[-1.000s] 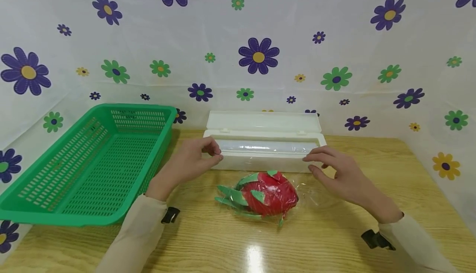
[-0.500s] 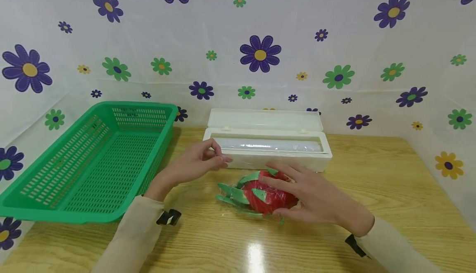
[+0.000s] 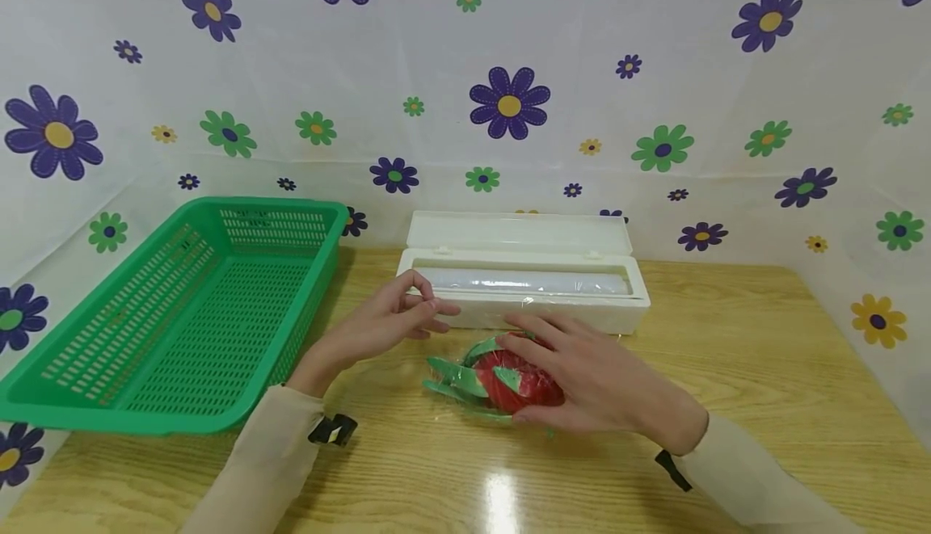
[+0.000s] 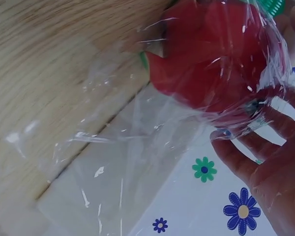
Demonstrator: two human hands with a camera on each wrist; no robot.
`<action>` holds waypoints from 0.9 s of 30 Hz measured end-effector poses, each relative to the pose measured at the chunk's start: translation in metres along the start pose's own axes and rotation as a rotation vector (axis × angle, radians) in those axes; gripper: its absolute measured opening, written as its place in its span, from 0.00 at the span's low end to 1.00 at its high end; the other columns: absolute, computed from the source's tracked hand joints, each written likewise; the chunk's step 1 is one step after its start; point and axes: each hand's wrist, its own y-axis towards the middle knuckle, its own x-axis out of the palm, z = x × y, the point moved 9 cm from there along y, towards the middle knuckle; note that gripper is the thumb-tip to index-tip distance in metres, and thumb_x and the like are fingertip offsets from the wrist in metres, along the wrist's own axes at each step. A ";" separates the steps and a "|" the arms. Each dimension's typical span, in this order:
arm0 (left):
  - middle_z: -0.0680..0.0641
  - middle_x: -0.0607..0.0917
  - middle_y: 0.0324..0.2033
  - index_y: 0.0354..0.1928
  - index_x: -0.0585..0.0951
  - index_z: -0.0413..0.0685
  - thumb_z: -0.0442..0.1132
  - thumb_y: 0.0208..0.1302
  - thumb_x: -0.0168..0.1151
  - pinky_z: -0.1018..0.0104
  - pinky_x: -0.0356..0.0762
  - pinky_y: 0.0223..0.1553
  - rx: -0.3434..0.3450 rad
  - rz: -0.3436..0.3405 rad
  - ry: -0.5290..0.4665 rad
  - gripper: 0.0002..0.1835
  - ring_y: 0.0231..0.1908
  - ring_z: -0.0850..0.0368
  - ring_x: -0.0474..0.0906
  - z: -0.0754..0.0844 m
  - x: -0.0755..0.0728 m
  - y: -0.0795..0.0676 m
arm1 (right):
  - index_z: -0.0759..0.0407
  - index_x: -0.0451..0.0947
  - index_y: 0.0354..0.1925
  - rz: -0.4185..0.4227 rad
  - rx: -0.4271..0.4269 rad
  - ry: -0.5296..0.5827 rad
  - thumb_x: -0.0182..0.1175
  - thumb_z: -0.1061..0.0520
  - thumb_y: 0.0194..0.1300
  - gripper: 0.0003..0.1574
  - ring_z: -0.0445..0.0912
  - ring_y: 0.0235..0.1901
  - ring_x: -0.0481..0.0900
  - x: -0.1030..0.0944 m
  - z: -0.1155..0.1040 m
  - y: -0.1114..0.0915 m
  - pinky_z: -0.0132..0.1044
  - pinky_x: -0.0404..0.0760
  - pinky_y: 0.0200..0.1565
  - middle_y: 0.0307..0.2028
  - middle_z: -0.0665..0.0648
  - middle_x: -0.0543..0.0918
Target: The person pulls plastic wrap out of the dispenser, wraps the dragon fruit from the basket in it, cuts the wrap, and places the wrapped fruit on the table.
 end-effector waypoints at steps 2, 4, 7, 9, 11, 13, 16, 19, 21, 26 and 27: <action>0.37 0.82 0.63 0.49 0.66 0.44 0.46 0.81 0.49 0.47 0.81 0.60 -0.006 0.003 -0.003 0.11 0.56 0.37 0.85 -0.001 -0.001 0.000 | 0.45 0.63 0.76 -0.015 0.001 -0.010 0.62 0.24 0.61 0.54 0.54 0.72 0.67 0.001 -0.002 0.003 0.52 0.75 0.68 0.77 0.54 0.64; 0.37 0.82 0.63 0.49 0.67 0.44 0.46 0.81 0.49 0.47 0.81 0.60 -0.013 0.008 -0.006 0.12 0.57 0.37 0.84 -0.003 -0.002 0.001 | 0.44 0.62 0.77 -0.036 -0.006 -0.019 0.62 0.24 0.61 0.54 0.54 0.73 0.66 0.003 -0.004 0.006 0.53 0.73 0.69 0.78 0.53 0.63; 0.38 0.82 0.63 0.49 0.67 0.44 0.46 0.81 0.49 0.47 0.81 0.60 -0.018 0.017 -0.006 0.12 0.57 0.39 0.84 -0.005 -0.003 0.001 | 0.42 0.63 0.77 -0.067 -0.014 -0.035 0.60 0.25 0.63 0.51 0.55 0.73 0.65 0.008 -0.005 0.009 0.54 0.72 0.70 0.77 0.52 0.65; 0.38 0.82 0.63 0.49 0.67 0.44 0.46 0.81 0.50 0.47 0.82 0.59 -0.015 0.025 -0.007 0.12 0.57 0.39 0.85 -0.005 -0.004 0.001 | 0.42 0.66 0.75 -0.082 -0.014 -0.036 0.59 0.25 0.65 0.48 0.54 0.72 0.66 0.010 -0.005 0.011 0.54 0.72 0.70 0.75 0.52 0.68; 0.37 0.82 0.62 0.48 0.67 0.44 0.46 0.81 0.50 0.47 0.83 0.57 -0.005 0.033 -0.017 0.12 0.56 0.39 0.85 -0.005 -0.004 0.000 | 0.43 0.69 0.73 -0.091 -0.012 -0.026 0.59 0.26 0.66 0.45 0.53 0.71 0.68 0.012 -0.004 0.013 0.52 0.73 0.70 0.73 0.51 0.71; 0.37 0.83 0.61 0.48 0.67 0.43 0.44 0.81 0.50 0.48 0.84 0.55 0.003 0.045 -0.031 0.11 0.55 0.40 0.86 -0.005 -0.004 -0.001 | 0.44 0.70 0.72 -0.092 -0.016 -0.012 0.59 0.27 0.67 0.43 0.52 0.69 0.70 0.014 -0.003 0.015 0.50 0.74 0.69 0.71 0.51 0.74; 0.37 0.85 0.59 0.48 0.67 0.43 0.42 0.81 0.50 0.50 0.86 0.51 0.022 0.076 -0.042 0.09 0.51 0.43 0.88 -0.005 -0.006 -0.004 | 0.46 0.72 0.71 -0.082 -0.026 -0.001 0.58 0.29 0.68 0.41 0.52 0.67 0.72 0.015 -0.003 0.017 0.48 0.75 0.68 0.69 0.51 0.76; 0.36 0.87 0.55 0.48 0.68 0.43 0.38 0.80 0.50 0.50 0.87 0.48 0.043 0.116 -0.042 0.06 0.49 0.41 0.89 -0.004 -0.007 -0.008 | 0.47 0.73 0.70 -0.052 -0.040 0.000 0.58 0.29 0.69 0.40 0.51 0.66 0.73 0.016 -0.003 0.016 0.48 0.76 0.67 0.68 0.50 0.77; 0.35 0.88 0.52 0.48 0.68 0.41 0.35 0.80 0.50 0.48 0.87 0.47 0.070 0.136 -0.033 0.04 0.48 0.38 0.89 0.001 -0.006 -0.011 | 0.47 0.73 0.69 -0.030 -0.043 -0.003 0.58 0.29 0.69 0.39 0.51 0.65 0.74 0.016 -0.003 0.016 0.48 0.76 0.66 0.67 0.49 0.77; 0.36 0.90 0.46 0.46 0.71 0.38 0.32 0.78 0.52 0.49 0.88 0.45 0.161 0.174 0.074 0.03 0.45 0.41 0.90 0.018 0.003 -0.021 | 0.47 0.75 0.68 0.026 -0.048 -0.020 0.60 0.29 0.68 0.39 0.50 0.63 0.76 0.016 -0.002 0.015 0.46 0.78 0.65 0.65 0.49 0.79; 0.36 0.90 0.46 0.45 0.71 0.38 0.32 0.78 0.52 0.50 0.88 0.44 0.178 0.181 0.093 0.03 0.45 0.42 0.90 0.020 0.005 -0.023 | 0.47 0.75 0.67 0.037 -0.048 -0.024 0.61 0.29 0.67 0.39 0.50 0.62 0.76 0.015 -0.001 0.015 0.46 0.78 0.64 0.65 0.50 0.79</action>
